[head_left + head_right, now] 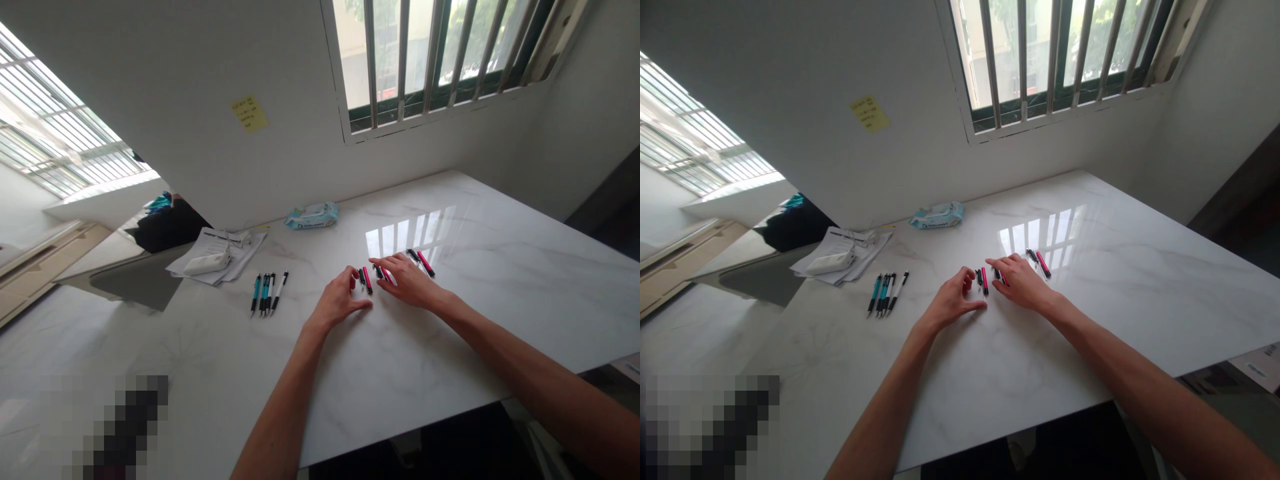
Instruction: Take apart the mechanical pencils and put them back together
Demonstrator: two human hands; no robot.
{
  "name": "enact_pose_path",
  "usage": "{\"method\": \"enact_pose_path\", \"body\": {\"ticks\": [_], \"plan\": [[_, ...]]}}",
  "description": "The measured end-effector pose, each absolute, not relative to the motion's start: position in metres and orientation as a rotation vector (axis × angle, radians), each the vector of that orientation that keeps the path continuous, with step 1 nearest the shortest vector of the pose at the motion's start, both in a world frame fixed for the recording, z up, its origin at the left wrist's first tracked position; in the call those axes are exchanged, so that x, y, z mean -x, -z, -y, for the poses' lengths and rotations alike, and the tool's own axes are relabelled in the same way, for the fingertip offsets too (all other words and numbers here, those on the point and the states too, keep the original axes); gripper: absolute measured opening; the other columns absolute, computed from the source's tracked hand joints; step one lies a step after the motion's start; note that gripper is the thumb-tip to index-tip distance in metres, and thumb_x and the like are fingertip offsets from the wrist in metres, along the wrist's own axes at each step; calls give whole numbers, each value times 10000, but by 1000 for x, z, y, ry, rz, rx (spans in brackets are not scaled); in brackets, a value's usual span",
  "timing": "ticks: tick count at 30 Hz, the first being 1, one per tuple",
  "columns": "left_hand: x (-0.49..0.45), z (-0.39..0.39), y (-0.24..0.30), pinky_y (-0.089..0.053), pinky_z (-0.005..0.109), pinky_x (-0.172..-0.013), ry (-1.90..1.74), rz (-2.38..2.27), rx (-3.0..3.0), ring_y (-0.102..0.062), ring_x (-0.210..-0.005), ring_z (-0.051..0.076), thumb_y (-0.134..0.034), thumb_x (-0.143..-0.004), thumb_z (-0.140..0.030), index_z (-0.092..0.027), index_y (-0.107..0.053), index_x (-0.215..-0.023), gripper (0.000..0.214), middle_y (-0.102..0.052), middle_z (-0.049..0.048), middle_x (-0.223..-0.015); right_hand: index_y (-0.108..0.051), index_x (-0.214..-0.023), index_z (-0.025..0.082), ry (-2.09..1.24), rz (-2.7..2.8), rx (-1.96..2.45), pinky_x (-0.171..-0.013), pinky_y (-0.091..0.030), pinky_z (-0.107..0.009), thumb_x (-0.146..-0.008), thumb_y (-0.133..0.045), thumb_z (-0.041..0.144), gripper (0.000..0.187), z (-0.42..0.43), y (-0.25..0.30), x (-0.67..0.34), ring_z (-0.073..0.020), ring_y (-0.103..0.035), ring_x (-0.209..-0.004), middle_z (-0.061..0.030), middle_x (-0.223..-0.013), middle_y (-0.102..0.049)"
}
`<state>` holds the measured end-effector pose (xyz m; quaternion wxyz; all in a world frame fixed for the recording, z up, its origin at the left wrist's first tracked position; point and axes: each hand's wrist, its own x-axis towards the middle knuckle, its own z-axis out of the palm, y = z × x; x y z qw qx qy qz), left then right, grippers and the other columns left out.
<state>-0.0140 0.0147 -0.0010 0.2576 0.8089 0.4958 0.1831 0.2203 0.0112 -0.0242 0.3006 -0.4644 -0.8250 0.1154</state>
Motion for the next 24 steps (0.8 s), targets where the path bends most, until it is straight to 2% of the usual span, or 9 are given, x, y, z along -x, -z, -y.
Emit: {"method": "enact_pose_path", "body": {"ticks": [10, 14, 16, 20, 21, 24], "plan": [[11, -15, 8, -427, 284, -696, -566, -1382, -2206, -549, -735, 156, -850, -698, -404, -266, -511, -1062, 516, -581, -47, -880, -546, -1498, 263, -361, 2196, 1190, -1046, -499, -519, -965, -604, 248, 537, -8, 27, -215, -326, -580, -1250, -103, -1307, -711], [12, -15, 5, -441, 286, -680, -561, -1382, -2200, -573, -724, 165, -835, -723, -493, -259, -521, -1080, 530, -606, -33, -886, -551, -1496, 255, -381, 2202, 1183, -1044, -496, -536, -963, -595, 251, 534, -8, 28, -216, -336, -576, -1253, -108, -1317, -706], [18, -18, -1, -453, 294, -689, -566, -1420, -2231, -596, -735, 178, -787, -781, -539, -251, -534, -1077, 485, -628, -13, -892, -550, -1497, 262, -384, 2193, 1183, -1039, -495, -547, -954, -602, 247, 546, -7, 27, -216, -344, -579, -1248, -108, -1313, -707], [43, -26, -14, -477, 357, -853, -637, -1873, -2352, -650, -937, 257, -636, -926, -432, -239, -579, -1123, 281, -680, 67, -987, -555, -1494, 270, -380, 2180, 1172, -1043, -492, -545, -944, -620, 252, 554, -6, 26, -218, -344, -587, -1220, -102, -1291, -715], [52, -29, -17, -471, 386, -911, -623, -2050, -2339, -644, -1022, 288, -614, -934, -398, -232, -585, -1172, 291, -688, 100, -1058, -559, -1489, 265, -379, 2178, 1173, -1044, -492, -541, -944, -623, 257, 549, -6, 25, -218, -344, -587, -1213, -103, -1280, -719], [78, -36, -18, -452, 468, -983, -386, -2444, -2180, -583, -1204, 391, -608, -905, -382, -174, -539, -1371, 514, -647, 211, -1283, -573, -1476, 248, -378, 2170, 1184, -1028, -500, -528, -946, -620, 262, 533, -7, 24, -220, -341, -589, -1191, -108, -1257, -726]]}}
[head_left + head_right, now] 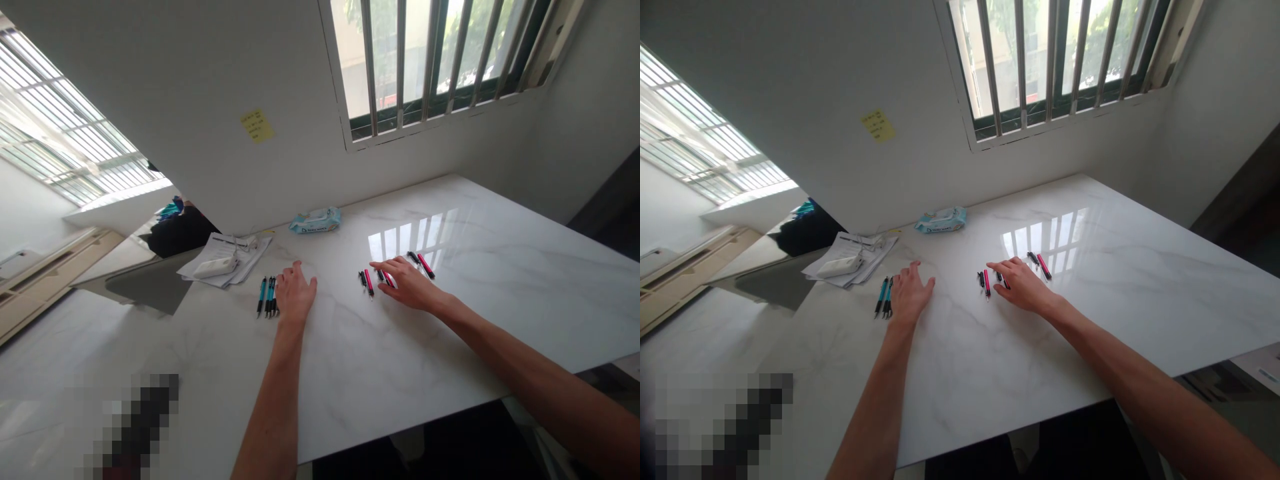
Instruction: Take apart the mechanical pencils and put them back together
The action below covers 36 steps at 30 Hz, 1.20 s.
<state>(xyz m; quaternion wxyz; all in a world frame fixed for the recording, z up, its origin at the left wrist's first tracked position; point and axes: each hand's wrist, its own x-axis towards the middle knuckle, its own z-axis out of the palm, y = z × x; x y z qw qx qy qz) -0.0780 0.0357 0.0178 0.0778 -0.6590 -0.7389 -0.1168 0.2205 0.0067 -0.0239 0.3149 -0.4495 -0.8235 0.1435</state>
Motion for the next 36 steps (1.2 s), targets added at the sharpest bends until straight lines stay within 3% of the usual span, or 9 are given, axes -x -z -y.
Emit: {"method": "enact_pose_path", "body": {"ticks": [2, 6, 10, 14, 18, 24, 27, 31, 36], "plan": [[94, -39, -15, -457, 502, -973, 225, 2305, 1908, -561, -1242, 430, -574, -913, -388, -138, -505, -1439, 586, -636, 248, -1316, -576, -1474, 247, -379, 2160, 1189, -1012, -506, -524, -949, -613, 263, 526, -7, 23, -222, -338, -589, -1176, -105, -1258, -725], [111, -42, -8, -474, 508, -958, 154, 2352, 1927, -588, -1226, 421, -532, -919, -300, -129, -592, -1380, 496, -675, 248, -1284, -577, -1471, 256, -375, 2128, 1202, -995, -514, -518, -957, -607, 273, 515, -9, 23, -226, -333, -584, -1170, -94, -1265, -720], [107, -42, -7, -478, 439, -978, 200, 2306, 2057, -648, -1147, 340, -494, -905, -165, -161, -704, -1179, 345, -736, 185, -1192, -606, -1439, 272, -367, 2094, 1210, -987, -518, -514, -957, -610, 272, 483, -10, 21, -229, -328, -591, -1166, -87, -1265, -723], [92, -37, -21, -499, 397, -901, 264, 2216, 2281, -678, -993, 296, -576, -857, -186, -223, -721, -983, 195, -761, 96, -1009, -681, -1343, 263, -387, 2045, 1197, -976, -511, -488, -968, -604, 286, 383, -9, 17, -227, -311, -604, -1132, -81, -1227, -743], [67, -25, -42, -499, 356, -916, 681, 1773, 2598, -664, -979, 240, -590, -843, -171, -241, -666, -937, 139, -710, 47, -959, -726, -1242, 259, -549, 1926, 1205, -865, -518, -420, -1000, -573, 411, 324, -8, 11, -225, -259, -651, -971, -69, -1051, -771], [18, 6, -53, -525, 376, -1005, 1496, 1438, 2997, -681, -1064, 225, -633, -881, -232, -226, -584, -897, 52, -698, 62, -1010, -643, -1271, 180, -1232, 1660, 1013, -632, -459, -290, -1025, -460, 601, 521, -7, 6, -218, -163, -599, -711, -54, -871, -728], [5, 13, -50, -559, 400, -987, 1924, 1427, 3061, -698, -1102, 250, -694, -891, -368, -221, -531, -869, 220, -685, 78, -999, -643, -1145, 166, -1485, 1477, 874, -566, -403, -267, -985, -507, 657, 533, -3, 3, -212, -127, -510, -625, -37, -826, -677], [4, 9, -46, -580, 409, -944, 2105, 1598, 2965, -722, -1100, 272, -753, -842, -509, -224, -474, -854, 399, -683, 71, -1001, -612, -879, 180, -1540, 1276, 841, -533, -363, -255, -898, -627, 690, 511, -3, 0, -210, -108, -451, -573, 18, -686, -560], [7, 4, -45, -587, 379, -909, 2414, 1719, 2795, -745, -1079, 263, -775, -810, -443, -229, -432, -868, 409, -662, 28, -992, -523, -725, 201, -1587, 1149, 914, -480, -272, -244, -878, -602, 740, 566, -6, 2, -214, -98, -372, -511, 46, -592, -455]]}}
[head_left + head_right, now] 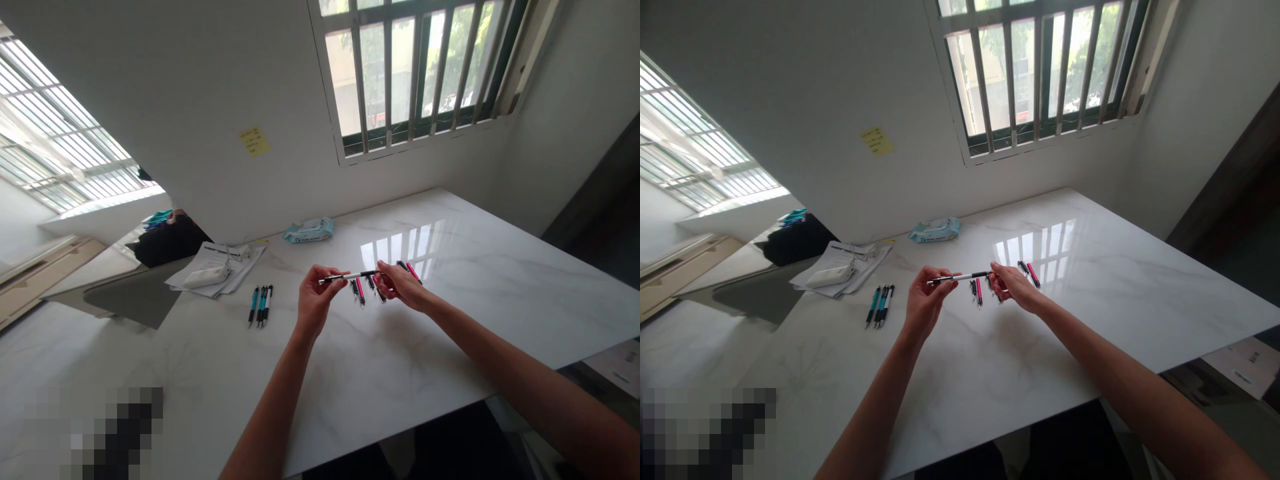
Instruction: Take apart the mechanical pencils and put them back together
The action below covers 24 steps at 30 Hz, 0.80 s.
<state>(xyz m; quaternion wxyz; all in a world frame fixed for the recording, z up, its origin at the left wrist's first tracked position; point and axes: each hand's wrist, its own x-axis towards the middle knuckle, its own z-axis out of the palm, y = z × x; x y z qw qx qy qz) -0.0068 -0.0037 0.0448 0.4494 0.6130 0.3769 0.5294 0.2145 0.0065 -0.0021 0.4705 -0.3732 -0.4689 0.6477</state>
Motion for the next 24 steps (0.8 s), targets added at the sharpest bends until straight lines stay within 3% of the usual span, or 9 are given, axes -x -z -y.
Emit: {"method": "enact_pose_path", "body": {"ticks": [4, 11, 16, 19, 24], "plan": [[12, 4, -41, -593, 352, -882, -1292, -955, -1502, -748, -1018, 231, -773, -803, -366, -228, -445, -878, 364, -663, 18, -967, -449, -628, 217, -1550, 1262, 892, -476, -227, -260, -903, -600, 694, 571, -5, 2, -214, -94, -314, -483, 58, -551, -376], [21, 13, -20, -525, 293, -765, -1036, -1521, -2115, -659, -775, 156, -611, -928, -296, -243, -652, -999, 98, -703, 16, -950, -479, -654, 221, -1151, 1616, 1050, -539, -327, -282, -995, -473, 622, 527, -2, 5, -211, -126, -385, -529, 36, -575, -443], [15, 18, -17, -441, 302, -798, -824, -1536, -2433, -624, -860, 204, -481, -1037, -411, -269, -686, -1059, 250, -685, 32, -904, -453, -662, 226, -876, 1750, 1130, -581, -328, -293, -1049, -381, 554, 512, -1, 3, -213, -144, -437, -571, 22, -598, -487], [16, 19, -16, -379, 280, -693, -709, -1480, -2387, -573, -728, 184, -432, -1055, -463, -271, -665, -991, 309, -638, -1, -783, -453, -697, 228, -762, 1828, 1133, -577, -292, -295, -1062, -383, 526, 476, -1, -2, -220, -141, -413, -561, 30, -601, -478], [19, 18, -15, -270, 276, -586, -552, -1392, -2268, -404, -543, 151, -387, -1057, -529, -235, -561, -784, 438, -412, -47, -577, -473, -718, 217, -660, 1933, 1082, -580, -280, -289, -1065, -418, 472, 434, -2, -10, -229, -127, -389, -563, 31, -622, -496]]}}
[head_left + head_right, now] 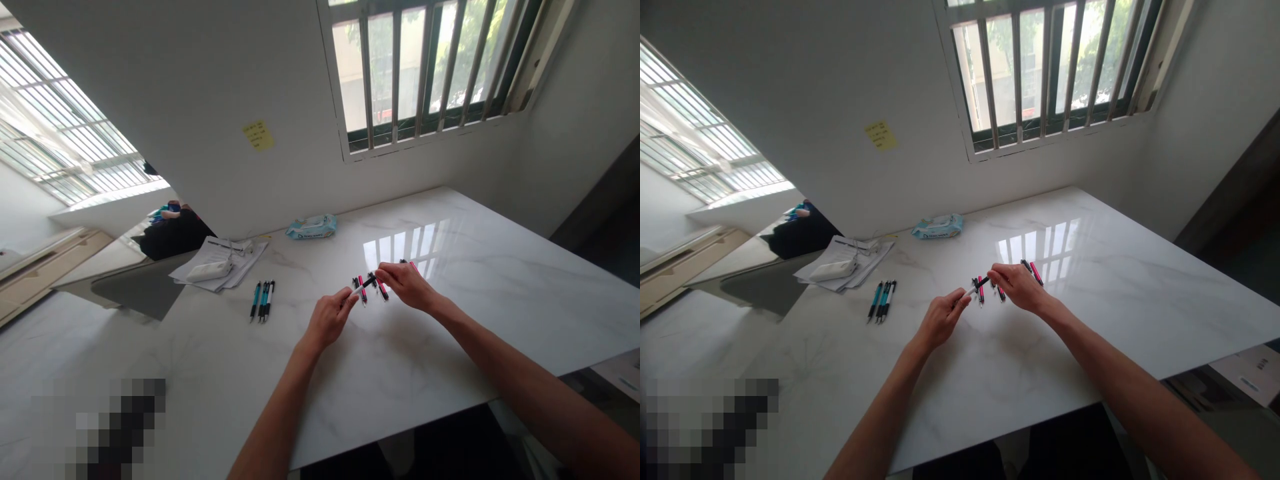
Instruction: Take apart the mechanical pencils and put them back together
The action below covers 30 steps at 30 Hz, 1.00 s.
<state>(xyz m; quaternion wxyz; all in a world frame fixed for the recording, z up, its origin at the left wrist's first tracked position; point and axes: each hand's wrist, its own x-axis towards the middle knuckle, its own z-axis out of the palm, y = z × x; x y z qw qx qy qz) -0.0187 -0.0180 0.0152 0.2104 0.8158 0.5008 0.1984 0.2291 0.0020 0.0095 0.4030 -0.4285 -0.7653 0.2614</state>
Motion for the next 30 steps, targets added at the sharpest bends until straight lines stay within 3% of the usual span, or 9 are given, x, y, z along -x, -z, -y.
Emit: {"method": "enact_pose_path", "body": {"ticks": [3, 7, 10, 13, 18, 23, 30], "plan": [[16, 20, -18, -297, 279, -606, -525, -1395, -2312, -463, -590, 158, -374, -1066, -473, -226, -581, -799, 418, -491, -31, -628, -470, -701, 210, -629, 1954, 1068, -583, -285, -284, -1055, -445, 441, 424, -2, -10, -228, -120, -383, -562, 37, -609, -477], [6, 27, -19, -398, 287, -742, -655, -1422, -2436, -616, -827, 190, -372, -1054, -274, -254, -628, -1197, 294, -683, 18, -954, -417, -645, 210, -664, 1955, 1103, -556, -257, -289, -1035, -458, 401, 436, 1, -5, -220, -115, -377, -531, 42, -555, -433], [-2, 30, -16, -424, 299, -815, -718, -1428, -2535, -639, -947, 210, -410, -1063, -321, -290, -584, -1362, 348, -691, 43, -1075, -416, -621, 207, -691, 1887, 1132, -545, -244, -296, -1040, -430, 422, 471, 3, -1, -214, -115, -371, -519, 35, -536, -426], [-7, 30, -11, -411, 292, -754, -694, -1464, -2560, -643, -861, 206, -447, -1064, -437, -303, -645, -1307, 341, -704, 43, -1009, -391, -591, 204, -673, 1811, 1155, -536, -230, -299, -1034, -446, 474, 521, 5, 0, -211, -112, -341, -510, 39, -519, -364], [-8, 32, -10, -333, 280, -658, -650, -1459, -2414, -628, -735, 188, -402, -1075, -467, -283, -698, -1120, 351, -709, 22, -860, -387, -598, 205, -706, 1805, 1115, -535, -241, -293, -1029, -478, 497, 528, 9, -3, -209, -111, -350, -518, 43, -528, -355], [-8, 34, -16, -275, 286, -620, -636, -1373, -2226, -483, -565, 161, -371, -1068, -501, -247, -680, -948, 418, -524, -27, -611, -413, -633, 205, -665, 1851, 1047, -554, -258, -290, -1062, -439, 487, 513, 11, -6, -210, -110, -371, -523, 43, -546, -404], [-9, 29, -11, -319, 263, -625, -771, -1177, -1910, -450, -628, 142, -408, -1030, -539, -198, -564, -772, 455, -503, -20, -667, -400, -677, 219, -611, 1900, 990, -562, -275, -289, -1071, -456, 440, 455, 9, -6, -213, -117, -374, -545, 49, -586, -410]]}}
